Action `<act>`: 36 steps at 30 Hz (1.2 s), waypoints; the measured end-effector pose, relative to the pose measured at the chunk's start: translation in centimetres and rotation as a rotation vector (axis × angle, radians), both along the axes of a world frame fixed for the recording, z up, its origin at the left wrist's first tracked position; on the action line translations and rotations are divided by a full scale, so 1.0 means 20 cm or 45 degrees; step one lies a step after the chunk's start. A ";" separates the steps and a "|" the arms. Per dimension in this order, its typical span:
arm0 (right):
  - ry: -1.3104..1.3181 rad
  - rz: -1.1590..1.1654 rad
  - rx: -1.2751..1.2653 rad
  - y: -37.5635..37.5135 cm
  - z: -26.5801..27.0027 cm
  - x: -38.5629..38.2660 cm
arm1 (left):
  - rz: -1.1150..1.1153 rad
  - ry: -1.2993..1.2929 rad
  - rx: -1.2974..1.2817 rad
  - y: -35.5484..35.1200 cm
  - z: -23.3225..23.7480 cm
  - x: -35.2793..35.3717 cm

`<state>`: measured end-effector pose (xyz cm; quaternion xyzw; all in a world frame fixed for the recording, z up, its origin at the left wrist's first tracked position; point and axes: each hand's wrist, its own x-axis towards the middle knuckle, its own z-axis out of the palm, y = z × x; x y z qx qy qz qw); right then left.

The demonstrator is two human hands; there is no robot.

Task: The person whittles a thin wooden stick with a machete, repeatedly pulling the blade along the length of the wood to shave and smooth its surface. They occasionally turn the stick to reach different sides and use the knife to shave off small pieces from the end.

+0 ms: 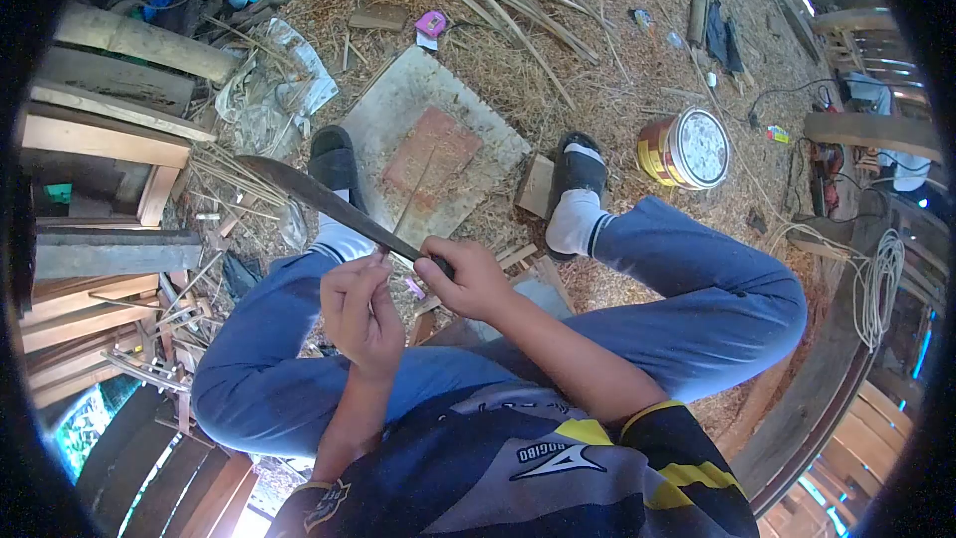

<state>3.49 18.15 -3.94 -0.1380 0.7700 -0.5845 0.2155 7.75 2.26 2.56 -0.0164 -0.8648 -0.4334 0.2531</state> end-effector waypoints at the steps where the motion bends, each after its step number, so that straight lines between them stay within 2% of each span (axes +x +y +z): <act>1: -0.011 -0.001 -0.015 0.00 -0.01 0.00 | -0.012 0.001 -0.001 0.01 0.00 0.00; 13: -0.138 -0.178 0.031 0.00 -0.10 -0.03 | -0.091 -0.003 0.003 0.05 0.00 -0.01; 16: 0.048 -0.025 0.004 0.02 -0.07 -0.03 | -0.077 -0.014 0.018 0.06 -0.02 0.00; 19: -0.063 -0.112 -0.001 0.00 -0.11 -0.03 | -0.053 -0.009 -0.004 0.07 -0.01 -0.01; 20: -0.257 -0.182 0.012 -0.01 -0.12 -0.03 | -0.062 -0.011 -0.007 0.07 0.00 -0.01; 26: -0.076 -0.065 0.007 0.01 -0.16 -0.03 | -0.038 -0.020 -0.054 0.07 -0.02 -0.01; 29: -0.174 -0.162 0.034 0.00 -0.18 -0.04 | -0.032 -0.024 -0.076 0.05 -0.02 -0.02; 32: -0.018 -0.095 -0.013 -0.01 -0.11 -0.04 | -0.029 -0.035 -0.068 0.07 -0.02 0.00; 35: -0.167 -0.181 0.076 -0.01 -0.22 -0.05 | -0.024 -0.022 -0.066 0.06 -0.01 -0.01; 36: -0.177 -0.166 0.115 -0.01 -0.18 -0.06 | -0.032 -0.020 -0.060 0.07 -0.02 -0.01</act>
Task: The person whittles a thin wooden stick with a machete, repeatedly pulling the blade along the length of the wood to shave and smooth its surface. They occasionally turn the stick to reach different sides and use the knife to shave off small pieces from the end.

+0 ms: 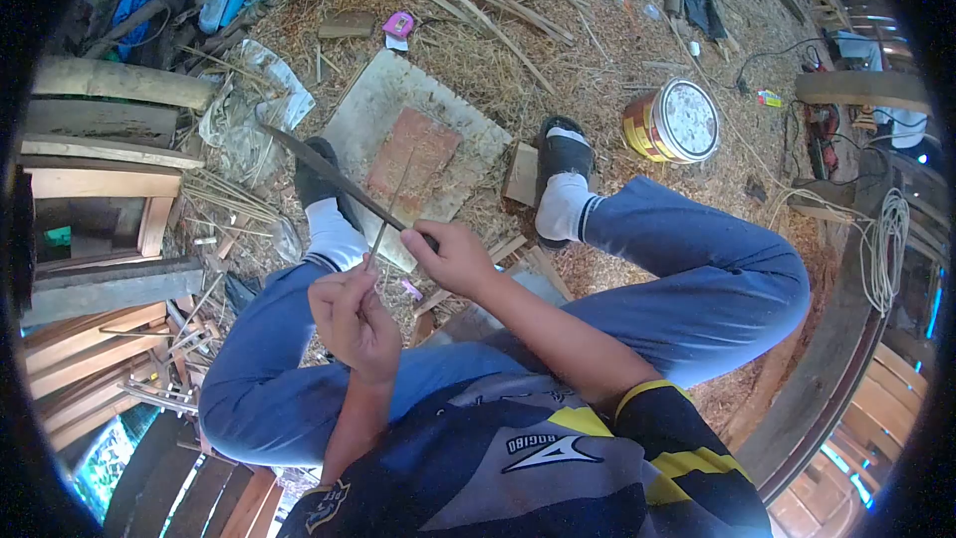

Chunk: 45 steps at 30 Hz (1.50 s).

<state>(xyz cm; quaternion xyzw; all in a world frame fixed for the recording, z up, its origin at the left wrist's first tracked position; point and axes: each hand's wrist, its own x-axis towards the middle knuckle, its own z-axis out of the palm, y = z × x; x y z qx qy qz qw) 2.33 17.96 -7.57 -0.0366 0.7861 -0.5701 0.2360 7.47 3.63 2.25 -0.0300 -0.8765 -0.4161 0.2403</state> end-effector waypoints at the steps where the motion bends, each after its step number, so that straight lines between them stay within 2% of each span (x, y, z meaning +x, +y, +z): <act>1: 0.078 0.017 -0.039 -0.01 0.03 -0.01 | -0.008 -0.003 0.007 0.00 0.00 0.00; 3: 0.215 0.059 -0.112 -0.01 0.09 0.00 | 0.007 -0.014 -0.014 -0.01 0.00 0.00; 8: -0.009 -0.001 0.030 0.00 -0.01 -0.01 | 0.003 0.009 -0.036 -0.02 0.00 -0.01; 11: 0.158 0.139 0.015 0.00 0.06 -0.01 | 0.034 0.000 -0.025 0.00 0.00 0.00; 12: 0.195 0.097 -0.003 -0.01 0.04 0.00 | 0.044 0.003 -0.024 -0.01 0.00 0.01; 16: -0.081 -0.058 0.080 -0.01 -0.03 -0.02 | 0.028 0.014 -0.038 -0.01 -0.01 0.00; 19: 0.100 0.148 0.050 0.01 0.02 -0.02 | 0.039 -0.008 -0.024 -0.01 0.00 0.00; 20: 0.129 0.136 0.048 0.01 -0.01 -0.02 | 0.048 -0.009 -0.002 -0.01 0.00 0.01; 23: -0.039 -0.149 0.095 -0.01 -0.12 -0.02 | 0.039 -0.001 0.022 -0.02 -0.01 0.00; 28: 0.091 0.206 0.053 0.01 0.01 -0.04 | 0.051 -0.031 0.050 -0.03 -0.01 0.00; 31: -0.096 -0.069 0.111 -0.01 -0.08 -0.04 | 0.074 -0.003 0.063 -0.04 -0.02 0.00; 34: -0.005 -0.106 0.102 0.01 -0.08 -0.03 | 0.031 0.013 -0.006 -0.02 -0.02 0.00; 37: 0.046 0.117 0.084 0.01 -0.06 -0.03 | 0.095 -0.001 0.050 -0.03 -0.01 0.00; 38: -0.003 0.129 0.167 0.02 -0.09 -0.04 | 0.107 0.001 0.055 -0.04 -0.01 0.00; 41: -0.264 -0.093 0.394 0.06 -0.27 -0.08 | 0.108 0.025 0.062 -0.05 -0.02 -0.01; 45: -0.237 -0.115 0.285 0.01 -0.15 -0.07 | 0.103 0.006 0.054 -0.04 0.00 -0.01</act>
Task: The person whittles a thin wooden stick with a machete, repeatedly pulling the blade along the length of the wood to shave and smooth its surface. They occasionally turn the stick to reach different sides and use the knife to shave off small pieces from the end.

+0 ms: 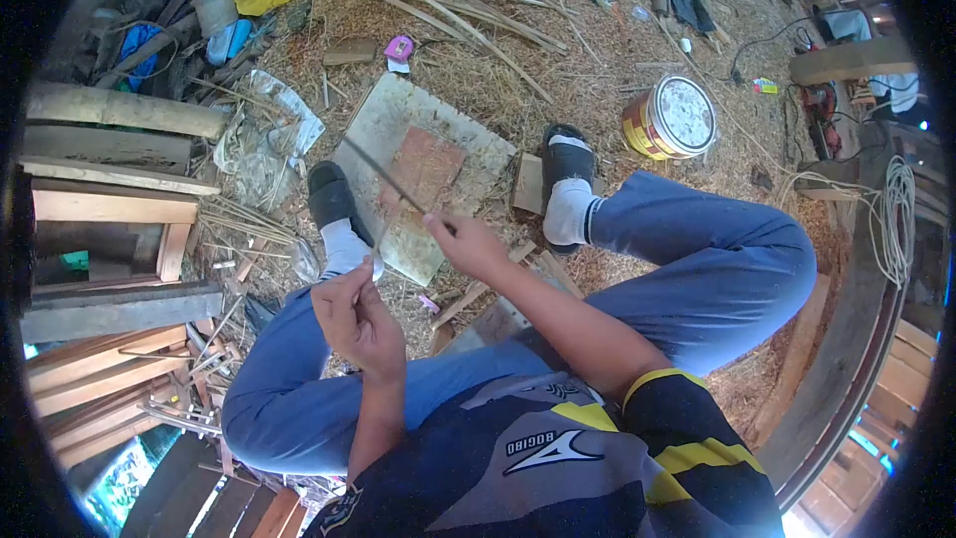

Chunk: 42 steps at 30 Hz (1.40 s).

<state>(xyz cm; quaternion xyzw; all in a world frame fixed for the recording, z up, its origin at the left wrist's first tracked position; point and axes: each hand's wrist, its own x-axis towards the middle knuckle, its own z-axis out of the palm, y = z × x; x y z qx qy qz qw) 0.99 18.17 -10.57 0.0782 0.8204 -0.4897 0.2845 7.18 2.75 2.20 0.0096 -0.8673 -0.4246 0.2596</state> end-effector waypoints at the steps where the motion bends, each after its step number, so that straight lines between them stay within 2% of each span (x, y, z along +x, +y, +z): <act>1: 0.044 0.048 -0.030 -0.01 0.04 0.01 | 0.014 -0.012 -0.004 -0.01 0.01 0.00; 6: 0.162 0.223 -0.138 -0.08 0.25 0.04 | 0.152 -0.101 0.005 -0.04 0.01 0.01; 7: 0.249 0.178 -0.241 -0.08 0.26 0.05 | 0.167 -0.124 0.004 -0.04 0.01 0.01; 13: 0.304 0.345 -0.248 -0.06 0.34 0.05 | 0.156 -0.082 0.039 -0.04 0.00 0.00; 16: 0.246 0.255 -0.143 -0.04 0.27 0.03 | 0.147 -0.050 -0.010 -0.03 0.01 0.00; 19: 0.194 0.131 -0.200 -0.02 0.17 0.02 | 0.136 -0.082 -0.015 -0.02 0.02 -0.01; 22: 0.244 0.299 -0.132 0.00 0.22 0.01 | 0.135 -0.076 -0.034 0.00 0.03 -0.02; 28: 0.016 0.165 -0.025 0.07 0.07 -0.03 | 0.135 -0.076 -0.007 -0.01 0.03 -0.03; 32: 0.264 0.226 -0.106 0.05 0.15 -0.01 | 0.125 -0.028 0.007 0.00 0.00 -0.04; 35: 0.084 0.253 0.008 0.08 0.06 -0.02 | 0.169 0.011 0.030 -0.02 -0.01 -0.05; 38: -0.204 0.117 0.182 0.16 -0.13 -0.04 | 0.209 -0.046 0.051 -0.02 0.02 -0.06; 40: -0.112 0.105 0.197 0.13 -0.08 -0.04 | 0.245 -0.150 0.089 -0.01 0.05 -0.06; 42: 0.038 0.127 0.131 0.08 -0.03 -0.03 | 0.289 -0.103 0.120 -0.01 0.04 -0.07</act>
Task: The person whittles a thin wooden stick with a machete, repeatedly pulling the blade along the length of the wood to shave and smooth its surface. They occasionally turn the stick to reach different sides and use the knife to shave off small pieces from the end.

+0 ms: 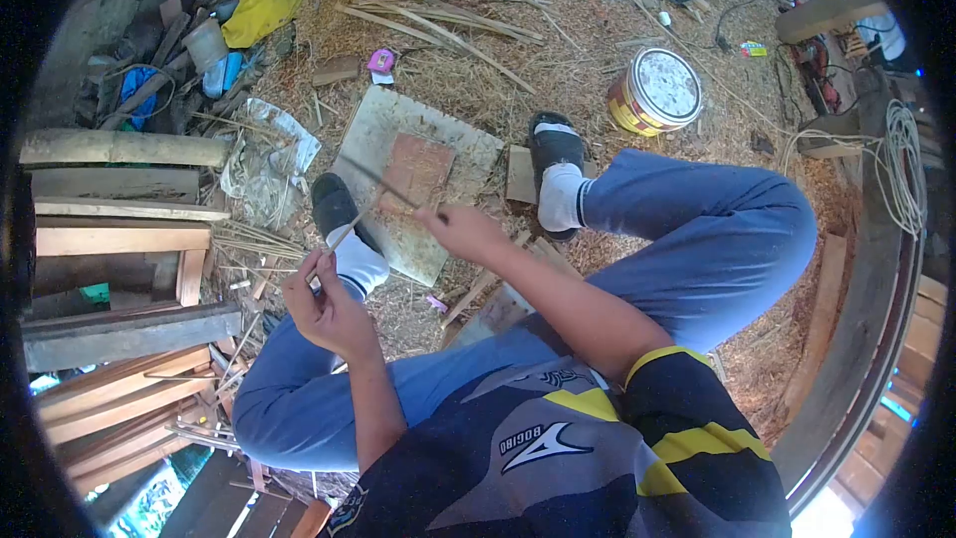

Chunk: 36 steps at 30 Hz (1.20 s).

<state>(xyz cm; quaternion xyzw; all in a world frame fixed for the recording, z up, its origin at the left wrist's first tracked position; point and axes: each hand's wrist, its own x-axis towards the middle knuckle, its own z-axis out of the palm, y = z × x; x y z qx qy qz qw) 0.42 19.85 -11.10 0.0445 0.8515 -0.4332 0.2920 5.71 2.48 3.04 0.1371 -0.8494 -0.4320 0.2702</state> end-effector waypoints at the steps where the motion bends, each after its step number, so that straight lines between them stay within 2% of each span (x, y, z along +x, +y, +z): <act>1: 0.102 0.025 -0.083 -0.04 0.04 0.02 | 0.029 0.024 0.009 -0.01 0.00 -0.01; 2: 0.204 0.048 -0.170 -0.07 0.08 0.04 | 0.041 0.061 0.052 -0.02 -0.03 -0.02; 5: 0.115 0.260 -0.238 -0.11 0.36 0.06 | 0.065 0.108 0.154 -0.07 -0.08 -0.02; 8: 0.153 0.262 -0.321 -0.13 0.37 0.09 | 0.086 0.055 0.174 -0.06 -0.05 -0.02; 13: 0.063 0.178 -0.037 -0.05 0.15 0.02 | 0.118 0.072 0.183 -0.08 -0.07 -0.03; 16: 0.021 0.210 0.041 -0.02 0.18 0.02 | 0.089 0.093 0.278 -0.07 -0.09 -0.03; 19: 0.257 0.251 -0.095 -0.07 0.19 0.06 | 0.096 0.091 0.337 -0.08 -0.10 -0.03; 22: 0.001 0.273 -0.092 -0.01 0.21 0.02 | 0.112 0.084 0.299 -0.09 -0.09 -0.04; 25: -0.166 0.169 0.034 0.05 0.10 -0.02 | 0.116 0.100 0.324 -0.10 -0.10 -0.05; 28: 0.022 0.263 0.021 0.02 0.10 0.00 | 0.091 0.100 0.309 -0.09 -0.10 -0.06; 31: -0.101 0.214 0.044 0.05 0.08 -0.01 | 0.105 0.084 0.295 -0.09 -0.09 -0.06; 36: -0.066 0.264 0.122 0.08 0.13 -0.04 | 0.075 0.105 0.287 -0.08 -0.09 -0.07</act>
